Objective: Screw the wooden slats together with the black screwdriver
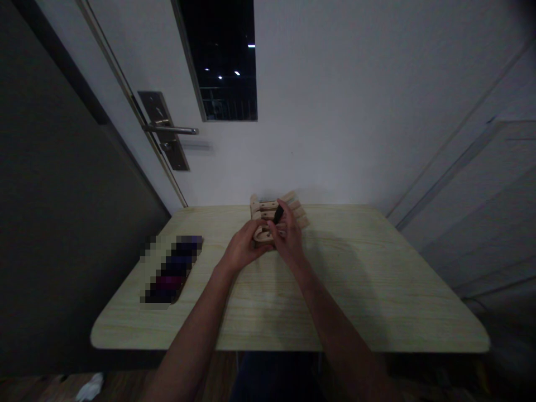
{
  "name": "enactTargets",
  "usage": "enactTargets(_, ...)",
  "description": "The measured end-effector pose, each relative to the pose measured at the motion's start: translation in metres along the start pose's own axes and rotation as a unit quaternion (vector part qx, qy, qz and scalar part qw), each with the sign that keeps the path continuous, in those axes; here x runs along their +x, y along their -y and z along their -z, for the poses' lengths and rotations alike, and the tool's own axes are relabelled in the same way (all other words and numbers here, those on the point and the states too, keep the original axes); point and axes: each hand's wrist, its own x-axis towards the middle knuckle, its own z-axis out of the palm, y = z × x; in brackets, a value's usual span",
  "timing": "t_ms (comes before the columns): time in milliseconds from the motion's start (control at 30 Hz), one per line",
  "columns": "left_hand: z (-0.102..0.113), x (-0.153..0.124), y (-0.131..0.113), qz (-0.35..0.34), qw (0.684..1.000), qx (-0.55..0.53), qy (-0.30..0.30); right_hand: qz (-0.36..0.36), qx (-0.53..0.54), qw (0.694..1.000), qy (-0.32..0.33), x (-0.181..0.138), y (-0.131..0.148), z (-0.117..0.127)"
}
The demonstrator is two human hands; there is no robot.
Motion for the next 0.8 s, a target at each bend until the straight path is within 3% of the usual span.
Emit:
enactTargets(233, 0.0008, 0.0004, -0.0009, -0.010, 1.000, -0.016, 0.000, 0.017, 0.040, 0.998, 0.036, -0.0017, -0.0040, -0.0031)
enactTargets(367, -0.0005, -0.0002, 0.0003, -0.012, 1.000, -0.011, -0.006, -0.017, 0.089, 0.995, 0.032, -0.0026, -0.0060, -0.0060)
enactTargets(600, -0.0016, -0.0007, 0.0023, -0.010, 1.000, 0.001, -0.004, -0.023, 0.026, 0.999, 0.004, -0.0001, -0.0017, -0.0038)
enactTargets(800, -0.0001, -0.0001, -0.0011, -0.006, 1.000, -0.008, -0.001, 0.000, 0.051, 0.998, 0.034, -0.0021, -0.0021, -0.0030)
